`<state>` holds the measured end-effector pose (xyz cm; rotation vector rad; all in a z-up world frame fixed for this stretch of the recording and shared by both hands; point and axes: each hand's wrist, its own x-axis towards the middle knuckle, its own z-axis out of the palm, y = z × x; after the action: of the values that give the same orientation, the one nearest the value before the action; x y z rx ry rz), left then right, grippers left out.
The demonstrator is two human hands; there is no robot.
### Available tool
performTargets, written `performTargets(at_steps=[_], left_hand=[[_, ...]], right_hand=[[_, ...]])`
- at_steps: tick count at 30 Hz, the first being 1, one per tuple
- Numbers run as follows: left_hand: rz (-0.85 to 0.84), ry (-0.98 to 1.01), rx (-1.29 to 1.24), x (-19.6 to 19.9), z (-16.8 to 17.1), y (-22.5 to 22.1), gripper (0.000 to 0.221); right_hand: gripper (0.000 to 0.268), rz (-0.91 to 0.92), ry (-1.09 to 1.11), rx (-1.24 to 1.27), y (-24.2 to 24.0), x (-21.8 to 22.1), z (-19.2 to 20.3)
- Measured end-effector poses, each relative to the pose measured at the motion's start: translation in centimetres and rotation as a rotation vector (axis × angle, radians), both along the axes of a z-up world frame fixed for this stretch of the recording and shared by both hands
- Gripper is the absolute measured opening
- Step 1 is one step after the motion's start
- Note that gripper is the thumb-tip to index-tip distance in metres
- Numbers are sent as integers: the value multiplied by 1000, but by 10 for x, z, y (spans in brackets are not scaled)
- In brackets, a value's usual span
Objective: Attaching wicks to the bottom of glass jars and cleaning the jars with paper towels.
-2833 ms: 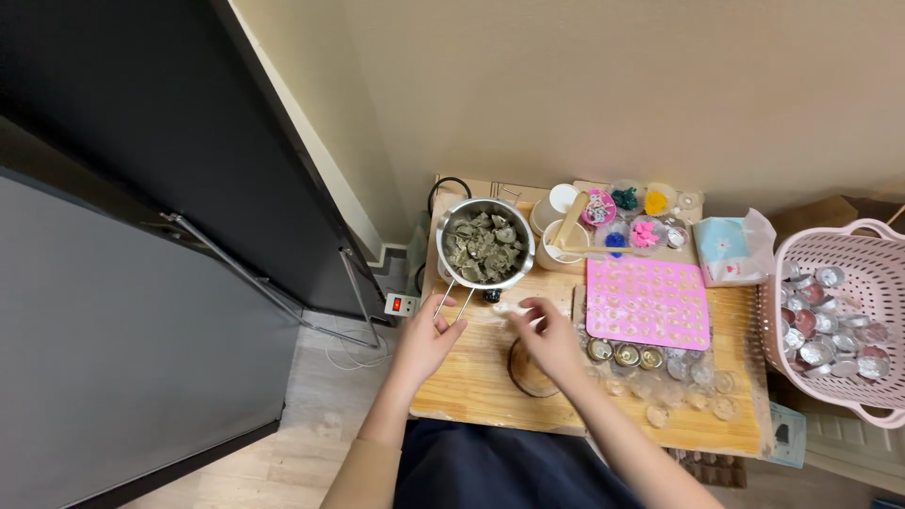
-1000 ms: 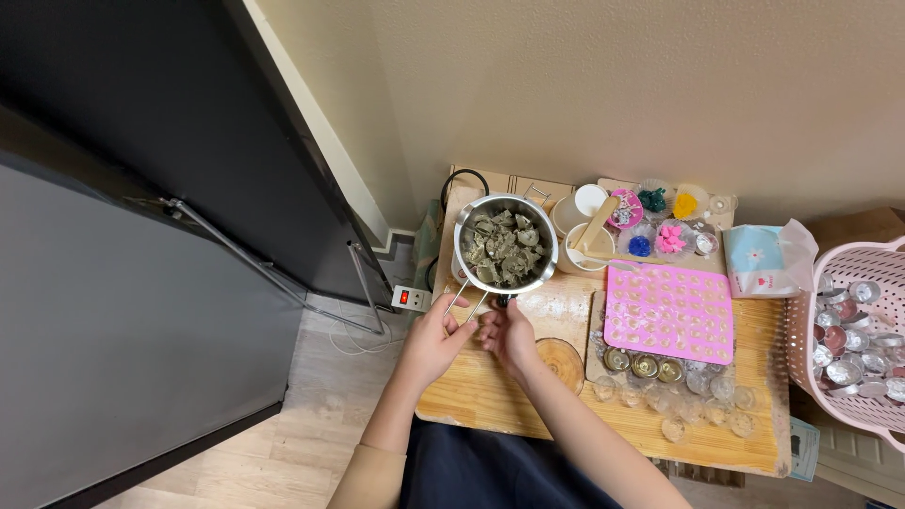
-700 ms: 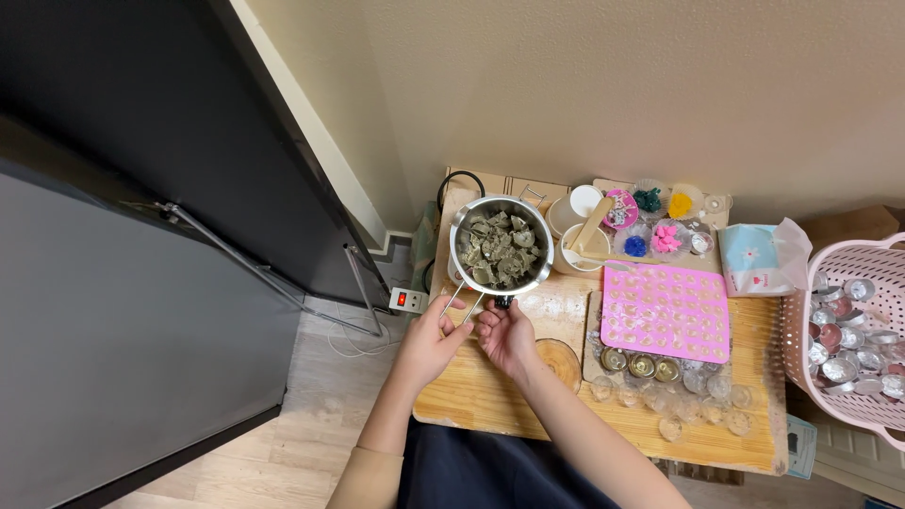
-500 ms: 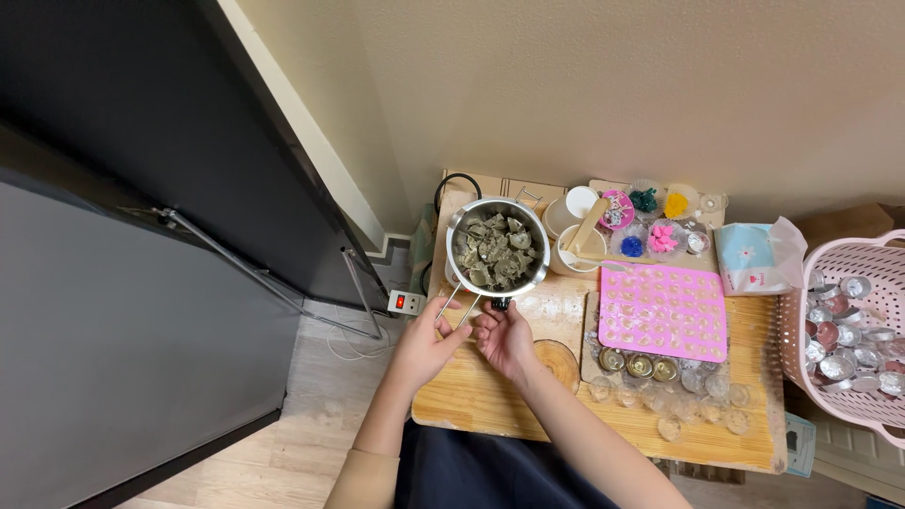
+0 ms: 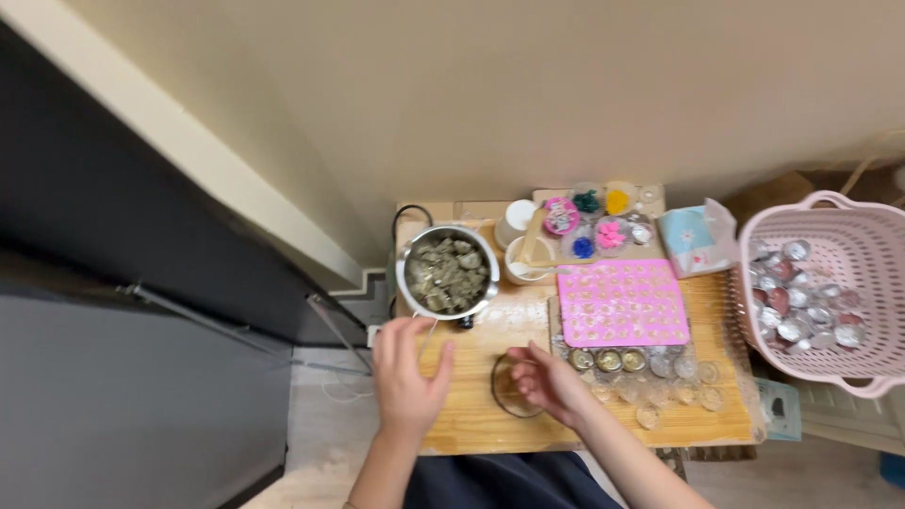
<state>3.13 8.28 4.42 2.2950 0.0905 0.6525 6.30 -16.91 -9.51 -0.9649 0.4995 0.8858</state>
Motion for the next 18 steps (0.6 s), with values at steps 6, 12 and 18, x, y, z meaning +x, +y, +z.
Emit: performTargets(at_steps=[6, 12, 18], left_hand=[[-375, 21, -40, 25, 5, -120, 29], [-493, 112, -70, 49, -2, -204, 36], [268, 130, 129, 28, -36, -96, 63]], right_hand=[[36, -168, -276, -276, -136, 43, 51], [27, -197, -504, -726, -255, 104, 78], [25, -200, -505, -733, -307, 114, 85]])
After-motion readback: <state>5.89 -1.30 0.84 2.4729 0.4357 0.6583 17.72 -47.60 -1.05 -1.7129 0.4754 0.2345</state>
